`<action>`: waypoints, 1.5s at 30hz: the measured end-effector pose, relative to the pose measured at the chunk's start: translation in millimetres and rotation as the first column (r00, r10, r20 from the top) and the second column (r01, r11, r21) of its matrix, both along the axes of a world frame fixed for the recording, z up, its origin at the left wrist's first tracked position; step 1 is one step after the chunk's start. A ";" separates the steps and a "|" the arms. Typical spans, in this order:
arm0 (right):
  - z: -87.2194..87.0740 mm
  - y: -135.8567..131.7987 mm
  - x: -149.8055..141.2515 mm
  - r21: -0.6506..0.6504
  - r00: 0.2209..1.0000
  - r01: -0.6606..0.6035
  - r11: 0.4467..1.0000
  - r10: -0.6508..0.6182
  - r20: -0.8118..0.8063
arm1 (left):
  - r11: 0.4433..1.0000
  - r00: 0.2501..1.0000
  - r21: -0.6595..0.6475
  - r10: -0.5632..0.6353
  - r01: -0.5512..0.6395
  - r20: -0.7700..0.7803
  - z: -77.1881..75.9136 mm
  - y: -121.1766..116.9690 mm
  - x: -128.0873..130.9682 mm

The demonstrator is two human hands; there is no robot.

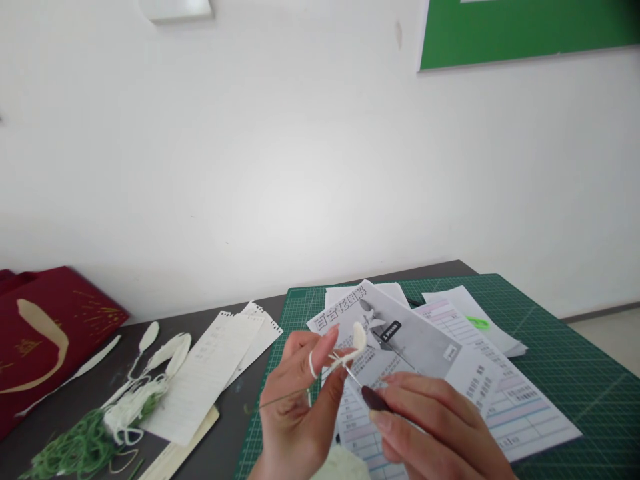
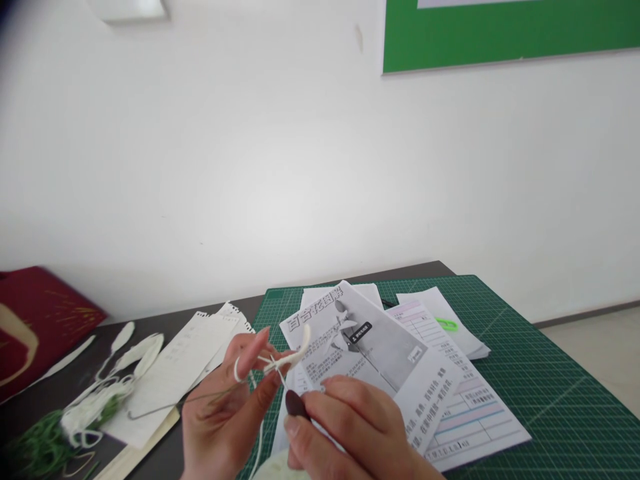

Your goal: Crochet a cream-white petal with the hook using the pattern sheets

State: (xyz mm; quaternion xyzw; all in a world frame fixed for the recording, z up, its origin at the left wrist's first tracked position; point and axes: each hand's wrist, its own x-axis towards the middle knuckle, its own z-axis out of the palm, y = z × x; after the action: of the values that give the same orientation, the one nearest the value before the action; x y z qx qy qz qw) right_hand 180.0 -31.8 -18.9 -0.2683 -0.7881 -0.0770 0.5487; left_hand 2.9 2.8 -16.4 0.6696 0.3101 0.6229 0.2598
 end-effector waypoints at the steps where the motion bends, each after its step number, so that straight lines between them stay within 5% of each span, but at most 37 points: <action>1: 0.0 0.1 1.2 -0.006 1.000 -0.003 1.000 0.003 0.000 | 1.000 1.000 0.002 -0.003 0.003 -0.018 1.7 -0.4 0.0; 6: 0.9 0.9 3.6 -0.042 1.000 -0.015 0.999 0.016 0.019 | 0.999 0.998 -0.035 -0.005 0.003 -0.064 12.0 -1.1 -2.9; 10: -1.1 0.8 -1.3 0.057 0.984 -0.099 0.993 0.106 -0.145 | 0.986 0.992 -0.127 -0.118 0.112 -0.043 13.1 3.8 -9.7; 13: -1.2 -2.9 -3.0 -0.237 0.949 -0.155 0.959 0.077 -0.306 | 0.946 0.977 -0.245 -0.210 0.213 0.039 9.8 6.9 -13.5; 17: 0.1 -3.1 2.4 -0.320 0.851 -0.368 0.873 0.178 -0.493 | 0.866 0.942 -0.375 -0.281 0.332 0.186 6.6 7.0 -14.4; 21: 0.1 8.7 3.1 -0.358 0.655 -0.580 0.731 0.158 -0.739 | 0.812 0.908 -0.410 -0.345 0.417 0.240 7.5 5.8 -12.7; 27: -3.2 26.7 -14.8 -0.308 0.233 -0.907 0.288 -0.267 -0.935 | 0.917 0.961 -0.296 -0.229 0.266 0.154 8.0 2.6 -8.5; 29: -5.8 28.1 -19.4 -0.235 0.152 -0.946 0.222 -0.338 -0.929 | 0.951 0.977 -0.243 -0.159 0.191 0.143 5.9 1.4 -6.6; 37: -10.2 24.9 -28.6 -0.189 0.099 -0.961 0.202 -0.388 -0.916 | 0.977 0.980 -0.085 -0.196 0.193 -0.021 -1.5 7.3 -6.5; 45: -10.1 23.7 -30.2 -0.138 0.050 -0.966 0.217 -0.369 -0.928 | 0.975 0.976 -0.048 -0.218 0.218 -0.002 -4.7 9.8 -8.7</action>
State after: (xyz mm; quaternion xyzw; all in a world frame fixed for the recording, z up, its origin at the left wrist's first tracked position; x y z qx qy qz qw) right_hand 149.8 -8.1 -29.0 -0.2287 -0.1660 0.7265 0.6263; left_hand -5.8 12.5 -21.1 0.6954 0.2507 0.5805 0.3413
